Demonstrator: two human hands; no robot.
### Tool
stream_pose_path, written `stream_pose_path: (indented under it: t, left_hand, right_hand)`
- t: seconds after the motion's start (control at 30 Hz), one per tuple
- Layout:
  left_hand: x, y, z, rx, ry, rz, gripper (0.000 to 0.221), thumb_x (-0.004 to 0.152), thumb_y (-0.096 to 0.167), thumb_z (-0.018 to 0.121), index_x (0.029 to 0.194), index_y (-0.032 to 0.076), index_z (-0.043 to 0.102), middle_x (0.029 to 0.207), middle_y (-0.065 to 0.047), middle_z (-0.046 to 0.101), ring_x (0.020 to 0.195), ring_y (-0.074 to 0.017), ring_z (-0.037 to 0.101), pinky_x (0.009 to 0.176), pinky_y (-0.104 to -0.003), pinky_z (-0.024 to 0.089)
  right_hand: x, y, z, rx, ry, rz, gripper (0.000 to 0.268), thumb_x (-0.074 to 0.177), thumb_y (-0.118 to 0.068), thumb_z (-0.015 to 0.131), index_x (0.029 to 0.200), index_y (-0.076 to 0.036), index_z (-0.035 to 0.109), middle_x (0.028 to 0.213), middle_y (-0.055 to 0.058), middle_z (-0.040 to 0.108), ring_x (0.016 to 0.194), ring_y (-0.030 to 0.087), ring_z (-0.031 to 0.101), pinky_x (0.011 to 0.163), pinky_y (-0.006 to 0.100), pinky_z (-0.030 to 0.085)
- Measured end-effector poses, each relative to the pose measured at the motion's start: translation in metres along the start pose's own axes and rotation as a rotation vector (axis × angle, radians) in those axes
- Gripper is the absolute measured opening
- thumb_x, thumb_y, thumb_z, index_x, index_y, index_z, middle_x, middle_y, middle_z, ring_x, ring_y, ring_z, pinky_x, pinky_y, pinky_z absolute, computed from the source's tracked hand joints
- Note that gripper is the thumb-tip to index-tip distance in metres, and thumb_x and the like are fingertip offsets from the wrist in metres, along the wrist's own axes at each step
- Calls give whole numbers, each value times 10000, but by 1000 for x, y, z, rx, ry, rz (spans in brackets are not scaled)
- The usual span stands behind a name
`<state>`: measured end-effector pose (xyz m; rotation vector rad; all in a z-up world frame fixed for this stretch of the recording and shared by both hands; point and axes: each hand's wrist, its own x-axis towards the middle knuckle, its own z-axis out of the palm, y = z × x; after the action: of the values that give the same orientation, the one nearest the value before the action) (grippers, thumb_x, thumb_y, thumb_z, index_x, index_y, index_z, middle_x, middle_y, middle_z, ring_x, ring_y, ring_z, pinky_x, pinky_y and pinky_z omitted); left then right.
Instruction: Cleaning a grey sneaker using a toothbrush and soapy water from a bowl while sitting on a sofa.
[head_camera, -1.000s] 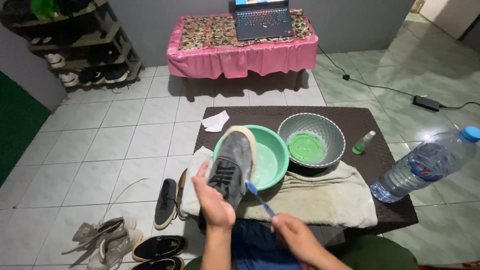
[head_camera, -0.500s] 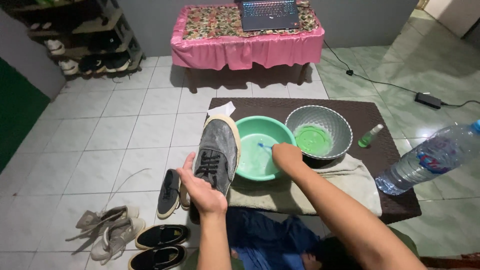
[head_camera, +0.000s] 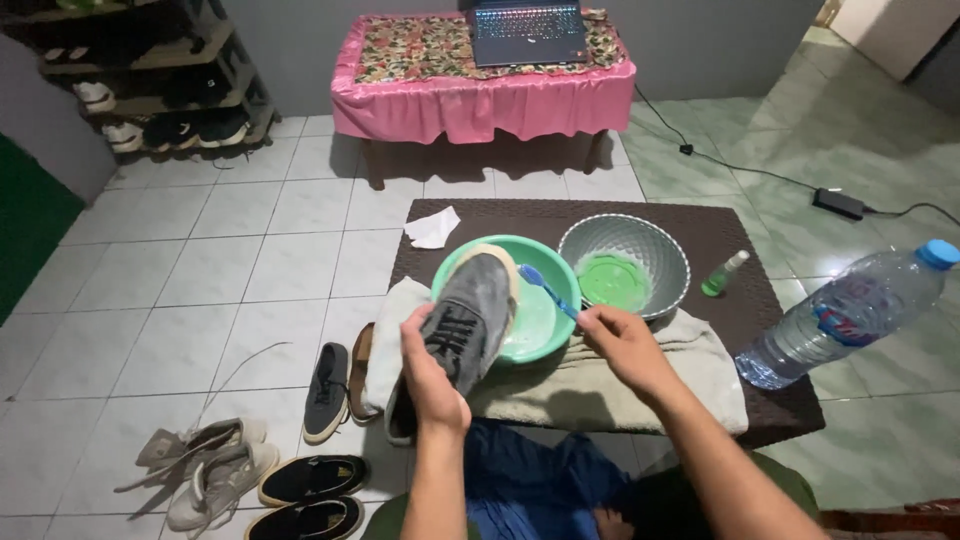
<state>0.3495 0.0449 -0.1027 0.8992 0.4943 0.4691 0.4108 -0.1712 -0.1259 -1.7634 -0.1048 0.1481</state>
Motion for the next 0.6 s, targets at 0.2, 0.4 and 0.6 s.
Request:
stream_pose_path:
  t: [0.2,0.4,0.6]
  left_hand:
    - [-2,-27,5,220,-76,135,600,1046,562,334,1380,127,578,1593,-200,378,1541,-366,237,1248,-566,70]
    - [3,-32,-6,383,-163,208,555,1044,503,387,1341,90,608,1514,-254,474,1502,-387,326,1246,-498,214]
    - [-2,-29,-6,466,-180,284,543,1032,491,410,1397,122,572,1555,-255,435,1505,-393,309,1239,-490,221]
  right_hand:
    - [0,1,3,-428,88,-36,248,1007,-373,645,977,-172,788,821,143,762,887,323,719,849,461,536]
    - [-25,-23,-19,-581,23,49,264,966,-395,655,1017,-185,807,847,169,792,933,425,724,866,502,543]
    - [-25,-33,-13,-631,40,24,342,1015,-409,566,963,-136,765,760,230,729,865,481,683,804,533,523]
